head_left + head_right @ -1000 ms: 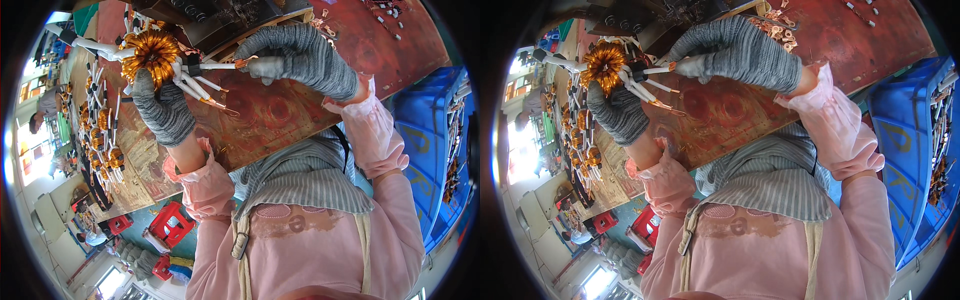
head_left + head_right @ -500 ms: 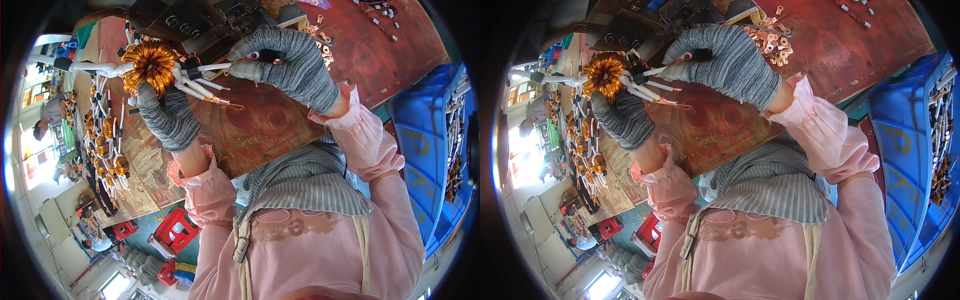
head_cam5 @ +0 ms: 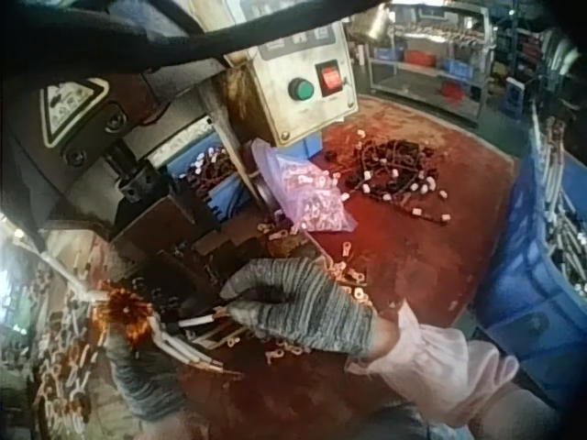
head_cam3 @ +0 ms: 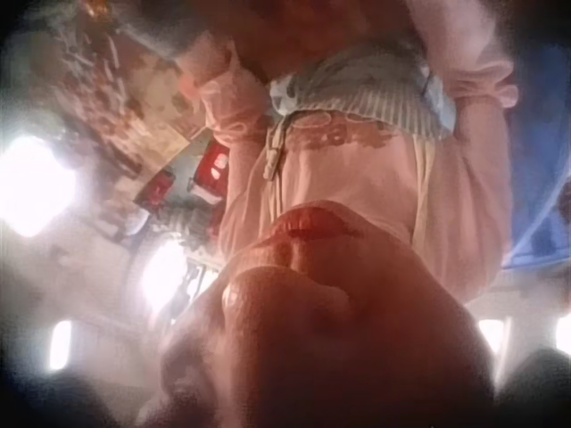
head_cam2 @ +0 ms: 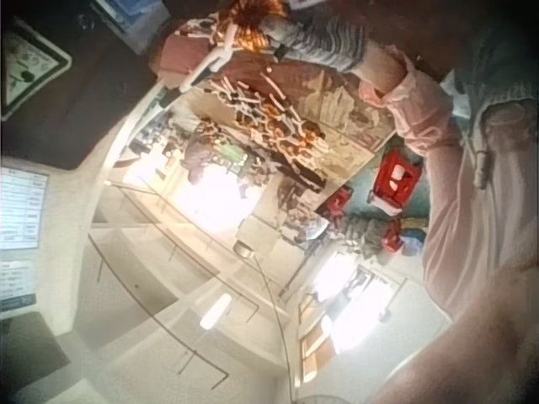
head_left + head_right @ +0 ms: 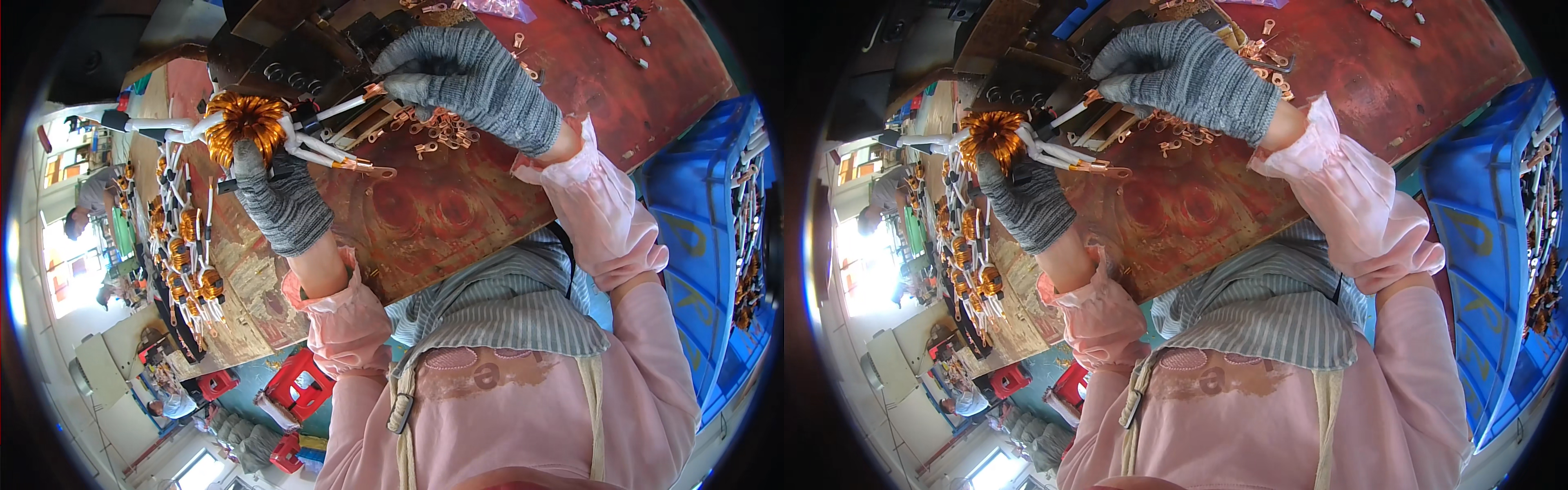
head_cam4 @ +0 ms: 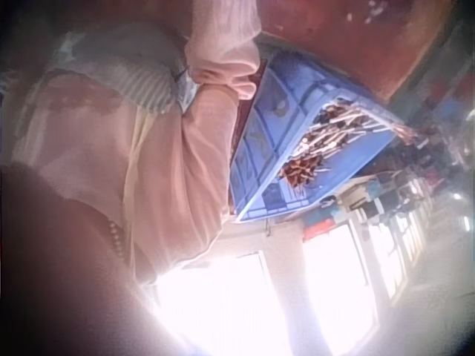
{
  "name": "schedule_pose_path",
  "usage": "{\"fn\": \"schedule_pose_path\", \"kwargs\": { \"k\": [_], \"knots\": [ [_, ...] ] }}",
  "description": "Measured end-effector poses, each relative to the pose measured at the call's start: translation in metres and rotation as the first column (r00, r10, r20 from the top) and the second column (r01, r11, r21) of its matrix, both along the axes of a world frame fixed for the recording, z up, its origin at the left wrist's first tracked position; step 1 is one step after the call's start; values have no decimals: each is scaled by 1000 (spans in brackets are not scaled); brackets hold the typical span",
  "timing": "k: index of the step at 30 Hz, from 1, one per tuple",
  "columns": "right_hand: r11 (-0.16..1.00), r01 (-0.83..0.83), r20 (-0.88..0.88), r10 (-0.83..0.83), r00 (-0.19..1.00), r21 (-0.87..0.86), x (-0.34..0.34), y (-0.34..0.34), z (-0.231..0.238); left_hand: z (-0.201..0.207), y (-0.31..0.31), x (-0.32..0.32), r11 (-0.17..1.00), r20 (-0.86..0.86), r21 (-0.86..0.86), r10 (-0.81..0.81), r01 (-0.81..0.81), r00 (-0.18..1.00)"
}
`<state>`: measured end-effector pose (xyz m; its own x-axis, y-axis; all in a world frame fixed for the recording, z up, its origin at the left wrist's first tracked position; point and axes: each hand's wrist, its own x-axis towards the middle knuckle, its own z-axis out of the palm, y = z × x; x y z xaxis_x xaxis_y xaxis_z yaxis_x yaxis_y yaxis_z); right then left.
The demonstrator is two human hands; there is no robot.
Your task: Manually attaching terminals and connectors to wires on copper-wound inductor coils at a fabrication workbench.
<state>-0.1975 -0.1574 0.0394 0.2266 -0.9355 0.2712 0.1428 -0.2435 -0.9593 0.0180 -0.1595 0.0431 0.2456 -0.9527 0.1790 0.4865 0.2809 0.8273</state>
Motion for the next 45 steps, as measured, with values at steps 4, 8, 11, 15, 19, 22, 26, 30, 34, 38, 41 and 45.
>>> {"fn": "schedule_pose_path", "kwargs": {
  "k": [4,8,11,15,19,22,26,30,34,38,41,45],
  "knots": [
    [997,-54,41,57,998,-64,0,-15,-8,4,-3,-4,1000,4,-2,16,-16,1000],
    [974,-108,-40,118,992,200,-8,-12,27,-2,-7,-2,990,130,-26,138,-136,982],
    [996,-79,-28,80,996,30,-7,-21,19,3,-10,-6,977,255,-88,209,-193,944],
    [996,-54,-126,46,991,-68,-9,-36,14,9,-14,-11,959,372,-178,275,-222,887],
    [981,-59,-188,23,982,-184,-7,-41,8,7,-20,-2,960,424,-160,275,-228,863],
    [974,-52,-206,5,979,-221,-13,-42,9,10,-25,-7,960,394,-127,280,-250,875],
    [985,-14,-226,-26,974,-172,-10,-50,6,-2,-39,12,915,575,-265,403,-304,712],
    [954,95,-345,-194,918,-286,-10,-52,4,8,-32,0,938,584,-104,327,-332,743],
    [955,118,-362,-215,907,-271,-14,-53,7,9,-33,-1,968,419,-93,250,-233,873],
    [976,101,-334,-162,929,-193,-12,-53,5,10,-32,4,976,381,-53,215,-211,899],
    [952,167,-353,-253,901,-255,-13,-52,4,10,-32,1,973,439,-70,229,-220,869],
    [958,142,-317,-219,923,-250,-14,-51,6,5,-37,4,941,542,-218,337,-259,770]
  ]
}}
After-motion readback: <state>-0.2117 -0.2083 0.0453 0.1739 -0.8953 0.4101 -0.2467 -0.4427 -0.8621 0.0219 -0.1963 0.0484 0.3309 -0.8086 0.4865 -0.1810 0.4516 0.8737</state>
